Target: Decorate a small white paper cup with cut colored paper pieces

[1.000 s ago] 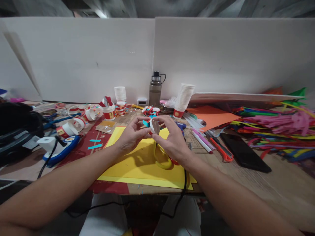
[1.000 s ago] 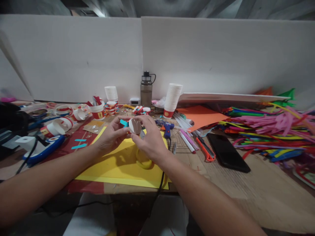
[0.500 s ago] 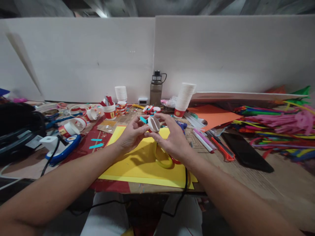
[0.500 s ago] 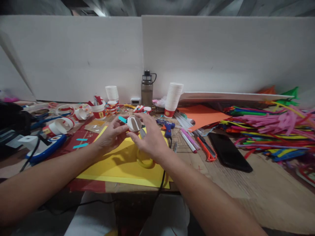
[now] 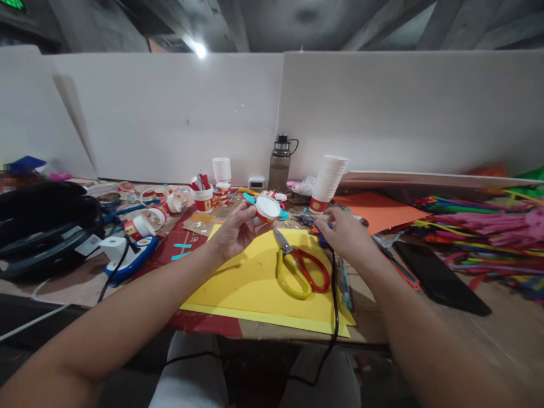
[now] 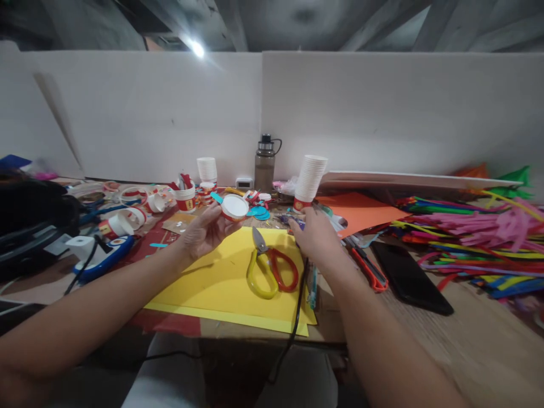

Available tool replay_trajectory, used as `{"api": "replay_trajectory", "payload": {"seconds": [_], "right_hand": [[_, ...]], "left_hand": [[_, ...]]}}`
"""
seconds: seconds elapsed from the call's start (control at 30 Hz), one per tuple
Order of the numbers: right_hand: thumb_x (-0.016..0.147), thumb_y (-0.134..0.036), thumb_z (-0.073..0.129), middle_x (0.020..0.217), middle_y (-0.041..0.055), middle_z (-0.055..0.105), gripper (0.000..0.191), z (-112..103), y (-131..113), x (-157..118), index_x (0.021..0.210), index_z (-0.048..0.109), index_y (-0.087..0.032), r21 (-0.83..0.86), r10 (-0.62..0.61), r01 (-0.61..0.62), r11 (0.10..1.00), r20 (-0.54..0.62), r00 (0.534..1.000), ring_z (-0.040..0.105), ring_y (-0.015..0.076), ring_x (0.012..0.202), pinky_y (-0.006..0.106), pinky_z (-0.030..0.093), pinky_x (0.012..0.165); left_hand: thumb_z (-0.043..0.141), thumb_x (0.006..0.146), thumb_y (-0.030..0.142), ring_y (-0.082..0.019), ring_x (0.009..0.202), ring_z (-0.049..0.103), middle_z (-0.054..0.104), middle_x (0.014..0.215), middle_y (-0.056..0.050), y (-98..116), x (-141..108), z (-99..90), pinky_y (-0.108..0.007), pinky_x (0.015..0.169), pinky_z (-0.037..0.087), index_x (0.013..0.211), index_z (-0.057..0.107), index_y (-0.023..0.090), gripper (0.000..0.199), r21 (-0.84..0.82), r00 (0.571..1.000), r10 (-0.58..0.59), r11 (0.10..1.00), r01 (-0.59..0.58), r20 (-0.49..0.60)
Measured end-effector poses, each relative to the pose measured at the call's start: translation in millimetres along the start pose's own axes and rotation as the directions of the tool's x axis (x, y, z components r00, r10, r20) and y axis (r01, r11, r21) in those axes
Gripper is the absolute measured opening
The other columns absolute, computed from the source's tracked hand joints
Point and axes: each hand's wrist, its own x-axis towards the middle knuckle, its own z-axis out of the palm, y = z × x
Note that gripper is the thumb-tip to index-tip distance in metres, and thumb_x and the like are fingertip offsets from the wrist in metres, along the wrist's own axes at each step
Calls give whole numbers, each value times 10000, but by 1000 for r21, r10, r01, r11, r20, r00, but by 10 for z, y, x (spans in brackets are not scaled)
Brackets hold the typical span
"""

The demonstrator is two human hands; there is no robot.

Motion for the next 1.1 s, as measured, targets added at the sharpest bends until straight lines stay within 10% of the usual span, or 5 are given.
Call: {"api": "replay_trajectory", "payload": {"seconds": [0.17,0.4,0.8,1.1], "right_hand": [[869,-384,515,1209,187,646,520,113,104,-3,1335,523,-152,-173,57,-16,985,235,970,613,332,1103,387,459,867],[819,-316,570,1208,166,644,599,217,118,11,1384,464,-150,-120,151,-125,985,236,960,635,293,1069,331,470,866],[660,-192,602,719,25,707,323,287,246,191,956,730,-182,250,217,-272,929,227,949,639,176,656,225,463,584],[627,-208,607,636,55,651,49,308,253,219,655,619,-170,347,251,-282,894,132,959,597,213,625,303,462,575]], "left_hand": [[723,753,169,-191,974,679,678,1127,-63,6,-8,7,-344,869,576,1172,563,207,450,27,998,39,999,-40,44],[713,717,101,-201,1007,652,634,1201,-61,19,-66,89,-385,862,580,1195,544,252,529,92,991,62,993,-73,120],[761,697,170,-162,901,665,657,1110,-35,5,-40,22,-359,849,574,1212,540,280,571,202,991,51,977,-75,124],[761,695,139,-136,845,683,681,1077,-15,50,-21,9,-285,812,579,1259,522,291,631,160,997,75,984,-77,22]]}}
